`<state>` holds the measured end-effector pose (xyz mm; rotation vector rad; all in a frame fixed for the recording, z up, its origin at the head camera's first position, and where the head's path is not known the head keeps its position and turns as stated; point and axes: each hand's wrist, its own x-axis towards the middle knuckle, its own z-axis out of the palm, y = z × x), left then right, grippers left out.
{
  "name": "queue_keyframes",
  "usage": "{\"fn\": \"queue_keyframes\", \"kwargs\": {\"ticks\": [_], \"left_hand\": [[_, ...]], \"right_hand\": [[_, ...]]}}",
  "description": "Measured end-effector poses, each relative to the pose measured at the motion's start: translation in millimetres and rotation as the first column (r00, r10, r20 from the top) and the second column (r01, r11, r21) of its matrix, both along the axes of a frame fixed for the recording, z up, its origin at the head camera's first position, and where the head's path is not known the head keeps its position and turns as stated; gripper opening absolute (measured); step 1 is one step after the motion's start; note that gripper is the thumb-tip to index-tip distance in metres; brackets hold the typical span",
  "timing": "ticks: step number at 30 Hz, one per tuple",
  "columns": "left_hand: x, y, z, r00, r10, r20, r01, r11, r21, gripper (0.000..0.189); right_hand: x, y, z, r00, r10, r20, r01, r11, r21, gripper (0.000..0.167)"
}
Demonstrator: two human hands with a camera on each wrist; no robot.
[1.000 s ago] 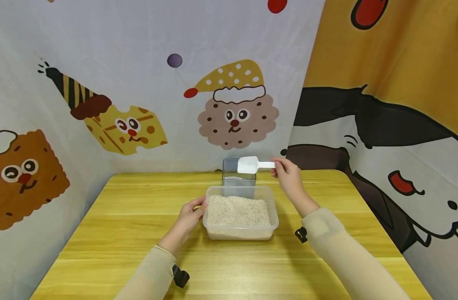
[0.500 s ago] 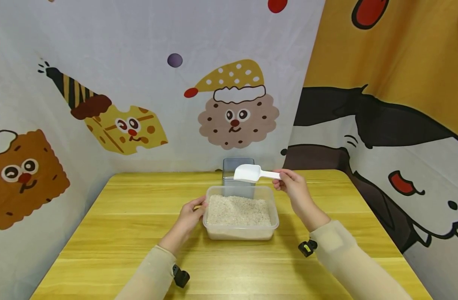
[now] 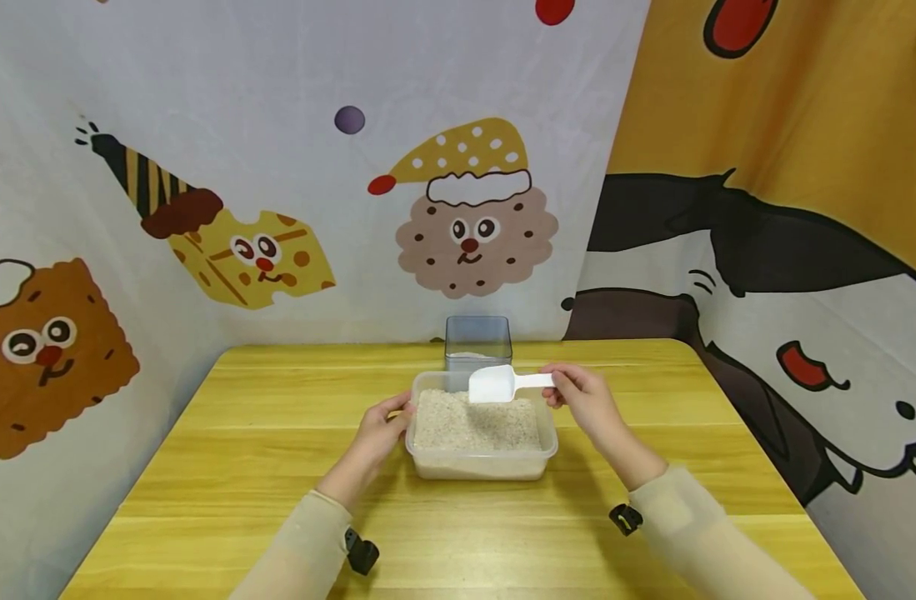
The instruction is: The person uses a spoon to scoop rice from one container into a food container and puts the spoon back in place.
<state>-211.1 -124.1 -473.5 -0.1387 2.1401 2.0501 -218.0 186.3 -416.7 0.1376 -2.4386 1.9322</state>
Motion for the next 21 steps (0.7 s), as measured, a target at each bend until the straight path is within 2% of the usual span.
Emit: {"fn": "queue_keyframes", "kwargs": {"ticks": [3,9,16,18,21], "left_hand": [[-0.2,-0.1,-0.4,1.000,0.001,0.000,-0.001,1.000,-0.001,0.044],[-0.4,-0.2,-1.5,1.000,0.002,-0.002,-0.002,1.000,-0.007,0.044],[-0.5,0.2,-2.2,1.000,0.006,-0.005,-0.006,1.000,-0.017,0.043],[-0.8,0.4,-2.3,1.000,0.009,-0.006,-0.009,1.000,-0.020,0.043],[-0.9,0.7,-2.5,1.000,0.015,-0.006,-0.015,1.000,-0.021,0.043]], "right_hand": [[3.6,-4,-4.7,0.996,0.039,-0.076,-0.028,0.991,0.134,0.024],[9.2,-13,-9.3,0.965,0.097,-0.244,-0.005,0.935,0.355,0.019],[9.8,-19,-14.3,0.914,0.168,-0.370,0.033,0.878,0.478,0.017],[9.3,-20,-15.1,0.903,0.191,-0.384,0.033,0.863,0.505,0.016],[9.2,-22,-15.5,0.900,0.226,-0.372,0.004,0.850,0.527,0.017]]}}
